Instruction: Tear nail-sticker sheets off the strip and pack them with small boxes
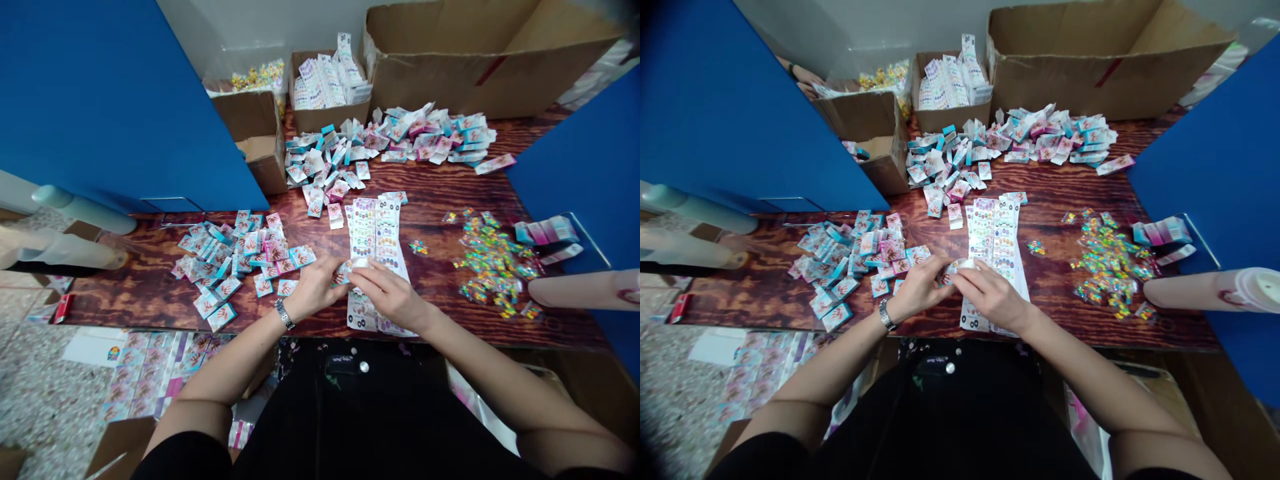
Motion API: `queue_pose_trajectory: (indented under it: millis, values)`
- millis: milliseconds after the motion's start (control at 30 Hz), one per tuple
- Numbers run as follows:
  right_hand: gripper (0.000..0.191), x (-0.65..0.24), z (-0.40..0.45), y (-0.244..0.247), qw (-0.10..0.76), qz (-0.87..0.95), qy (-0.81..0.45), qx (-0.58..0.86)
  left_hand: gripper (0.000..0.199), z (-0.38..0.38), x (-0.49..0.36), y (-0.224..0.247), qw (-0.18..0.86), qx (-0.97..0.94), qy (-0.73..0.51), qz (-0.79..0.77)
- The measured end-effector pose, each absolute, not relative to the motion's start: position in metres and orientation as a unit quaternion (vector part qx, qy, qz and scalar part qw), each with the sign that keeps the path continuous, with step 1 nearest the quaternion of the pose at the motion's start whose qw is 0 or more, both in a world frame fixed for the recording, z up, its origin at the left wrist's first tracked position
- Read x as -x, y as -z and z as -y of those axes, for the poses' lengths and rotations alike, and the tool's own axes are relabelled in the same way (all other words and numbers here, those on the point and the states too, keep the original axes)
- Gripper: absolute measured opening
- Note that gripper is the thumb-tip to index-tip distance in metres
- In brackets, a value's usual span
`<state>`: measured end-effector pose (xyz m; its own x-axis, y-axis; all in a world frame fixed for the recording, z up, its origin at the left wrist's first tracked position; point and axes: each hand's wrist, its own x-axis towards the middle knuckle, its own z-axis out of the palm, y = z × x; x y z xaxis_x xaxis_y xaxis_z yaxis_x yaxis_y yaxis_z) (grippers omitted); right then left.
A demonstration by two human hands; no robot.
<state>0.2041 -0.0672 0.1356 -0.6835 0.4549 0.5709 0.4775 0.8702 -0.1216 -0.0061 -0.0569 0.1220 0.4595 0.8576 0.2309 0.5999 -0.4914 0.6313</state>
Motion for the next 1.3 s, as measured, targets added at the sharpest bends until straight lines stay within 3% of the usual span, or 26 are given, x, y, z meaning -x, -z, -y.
queue_pose_trajectory:
  millis: [200, 467, 600, 733, 967, 1133, 1300]
  values:
    - [0.043, -0.207, 0.064, -0.127, 0.33, 0.904, -0.069, 0.262, 0.042, 0.063, 0.002, -0.119, 0.25, -0.806, -0.317, -0.433]
    - [0.031, -0.2, 0.064, -0.128, 0.388, 0.819, -0.125, 0.403, 0.049, 0.074, -0.006, -0.116, 0.275, -0.805, -0.325, -0.413]
    - [0.042, -0.194, 0.071, -0.127, 0.378, 0.754, -0.211, 0.494, 0.041, 0.075, -0.008, -0.115, 0.248, -0.815, -0.312, -0.42]
    - [0.037, -0.188, 0.081, -0.121, 0.422, 0.697, -0.271, 0.512, 0.033, 0.075, -0.009, -0.115, 0.212, -0.834, -0.294, -0.415]
    - [0.027, -0.181, 0.081, -0.119, 0.477, 0.529, -0.492, 0.501, 0.033, 0.078, -0.012, -0.118, 0.129, -0.848, -0.278, -0.434]
    - [0.028, -0.176, 0.074, -0.119, 0.492, 0.492, -0.493, 0.522, 0.055, 0.081, -0.015, -0.11, 0.094, -0.836, -0.292, -0.455]
    - [0.021, -0.175, 0.075, -0.122, 0.467, 0.558, -0.419, 0.543, 0.059, 0.083, -0.018, -0.107, 0.065, -0.83, -0.282, -0.476]
